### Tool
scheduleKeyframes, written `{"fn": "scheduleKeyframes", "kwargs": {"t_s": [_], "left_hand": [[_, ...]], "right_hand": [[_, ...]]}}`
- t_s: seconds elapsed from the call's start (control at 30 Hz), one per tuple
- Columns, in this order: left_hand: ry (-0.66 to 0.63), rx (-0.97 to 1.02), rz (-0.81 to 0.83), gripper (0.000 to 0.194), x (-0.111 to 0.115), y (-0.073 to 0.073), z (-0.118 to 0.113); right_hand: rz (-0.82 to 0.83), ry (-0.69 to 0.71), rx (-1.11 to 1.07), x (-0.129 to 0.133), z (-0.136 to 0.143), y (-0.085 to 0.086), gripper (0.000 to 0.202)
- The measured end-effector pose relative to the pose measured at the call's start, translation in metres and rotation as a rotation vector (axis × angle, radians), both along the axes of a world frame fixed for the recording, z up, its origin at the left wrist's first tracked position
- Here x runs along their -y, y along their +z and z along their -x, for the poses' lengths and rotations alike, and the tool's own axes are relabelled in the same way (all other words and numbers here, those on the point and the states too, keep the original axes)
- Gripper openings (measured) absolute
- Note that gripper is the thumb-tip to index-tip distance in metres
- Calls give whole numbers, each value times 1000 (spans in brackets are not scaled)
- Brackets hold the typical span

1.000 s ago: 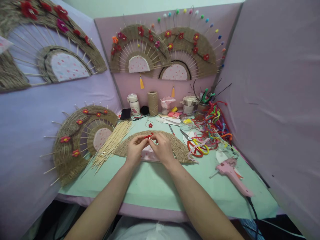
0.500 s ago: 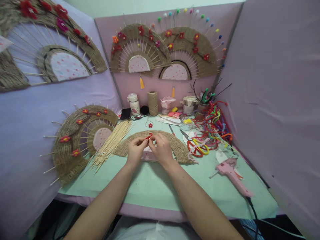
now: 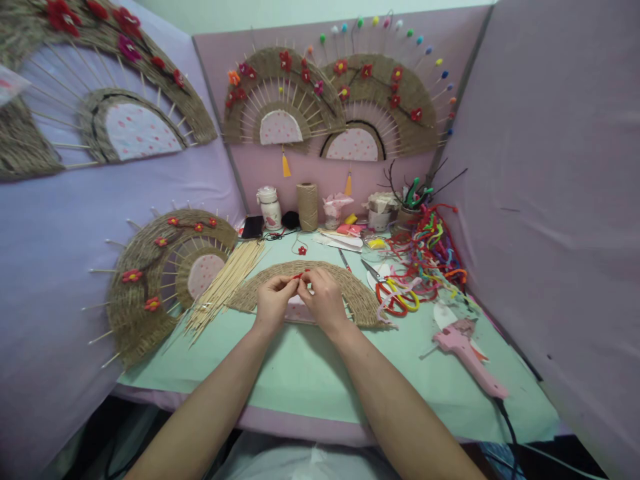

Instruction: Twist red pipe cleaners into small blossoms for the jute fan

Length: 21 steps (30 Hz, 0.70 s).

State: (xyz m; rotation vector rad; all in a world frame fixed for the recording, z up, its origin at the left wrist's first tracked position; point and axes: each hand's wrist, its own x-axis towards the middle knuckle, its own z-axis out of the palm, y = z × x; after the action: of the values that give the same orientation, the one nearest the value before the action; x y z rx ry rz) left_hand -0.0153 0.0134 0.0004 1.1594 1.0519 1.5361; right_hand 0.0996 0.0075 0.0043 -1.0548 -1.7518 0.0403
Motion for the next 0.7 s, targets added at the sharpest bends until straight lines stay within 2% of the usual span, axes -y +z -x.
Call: {"fn": "scheduleKeyframes", "kwargs": {"t_s": [0.2, 0.43, 0.7], "left_hand": [[-14, 164, 103, 14, 1, 1, -3], [-132, 363, 200, 16, -2, 7, 5], [-192, 369, 231, 23, -7, 5, 12]], "right_hand": [[-5, 36, 19, -1, -1, -1, 14], [-67, 59, 82, 2, 3, -3, 16], [-70, 98, 113, 2, 2, -6, 21]]}}
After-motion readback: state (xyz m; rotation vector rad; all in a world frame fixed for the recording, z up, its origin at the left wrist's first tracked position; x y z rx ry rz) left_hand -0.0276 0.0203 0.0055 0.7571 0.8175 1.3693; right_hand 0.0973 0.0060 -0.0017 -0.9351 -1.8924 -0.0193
